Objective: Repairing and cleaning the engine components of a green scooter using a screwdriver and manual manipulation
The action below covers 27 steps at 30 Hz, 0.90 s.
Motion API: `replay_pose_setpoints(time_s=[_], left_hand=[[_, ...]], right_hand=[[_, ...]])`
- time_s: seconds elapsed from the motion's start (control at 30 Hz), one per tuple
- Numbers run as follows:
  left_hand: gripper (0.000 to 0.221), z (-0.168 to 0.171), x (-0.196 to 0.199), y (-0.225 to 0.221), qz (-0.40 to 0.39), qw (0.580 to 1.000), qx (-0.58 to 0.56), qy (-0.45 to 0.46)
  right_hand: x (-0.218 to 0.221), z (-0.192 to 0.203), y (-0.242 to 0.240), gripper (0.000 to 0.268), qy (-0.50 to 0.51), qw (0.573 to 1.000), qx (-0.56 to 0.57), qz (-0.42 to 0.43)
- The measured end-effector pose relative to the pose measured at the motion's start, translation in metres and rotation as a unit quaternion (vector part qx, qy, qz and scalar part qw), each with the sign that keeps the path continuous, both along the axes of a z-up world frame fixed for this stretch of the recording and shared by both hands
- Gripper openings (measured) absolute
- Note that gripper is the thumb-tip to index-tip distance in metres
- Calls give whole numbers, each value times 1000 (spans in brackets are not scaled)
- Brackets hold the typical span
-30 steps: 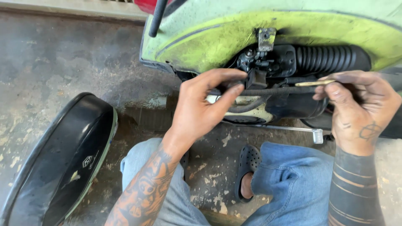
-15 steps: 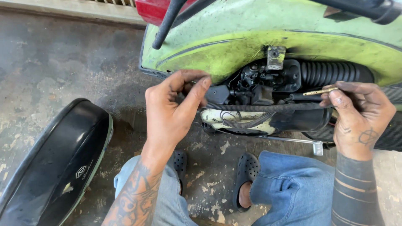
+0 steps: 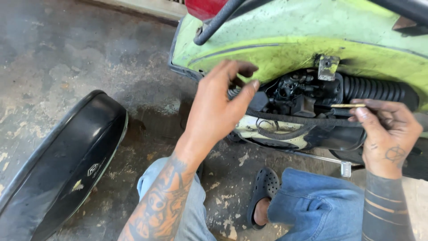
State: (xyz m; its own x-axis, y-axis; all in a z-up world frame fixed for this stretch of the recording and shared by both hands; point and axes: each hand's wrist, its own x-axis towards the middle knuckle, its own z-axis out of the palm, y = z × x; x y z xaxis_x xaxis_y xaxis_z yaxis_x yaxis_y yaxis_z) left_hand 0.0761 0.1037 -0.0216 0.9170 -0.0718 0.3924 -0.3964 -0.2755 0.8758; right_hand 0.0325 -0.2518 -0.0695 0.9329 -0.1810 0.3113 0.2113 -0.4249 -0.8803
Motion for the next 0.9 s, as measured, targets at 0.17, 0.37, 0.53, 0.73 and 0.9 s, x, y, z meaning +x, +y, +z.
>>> replay_pose_setpoints(time_s=[0.17, 0.37, 0.53, 0.73, 0.9], left_hand=[[33, -26, -3, 0, 7, 987, 134, 92], [55, -62, -3, -7, -42, 942, 304, 133], [59, -62, -6, -9, -78, 936, 318, 131], [66, -66, -3, -15, -78, 926, 344, 135], [68, -67, -2, -24, -96, 912, 367, 154]], right_hand=[[10, 11, 17, 15, 6, 999, -38, -11], [52, 13, 20, 21, 46, 992, -116, -9], [84, 1, 21, 26, 38, 967, -250, 28], [100, 5, 45, 16, 2, 942, -326, 82], [100, 3, 46, 18, -34, 924, -359, 130]])
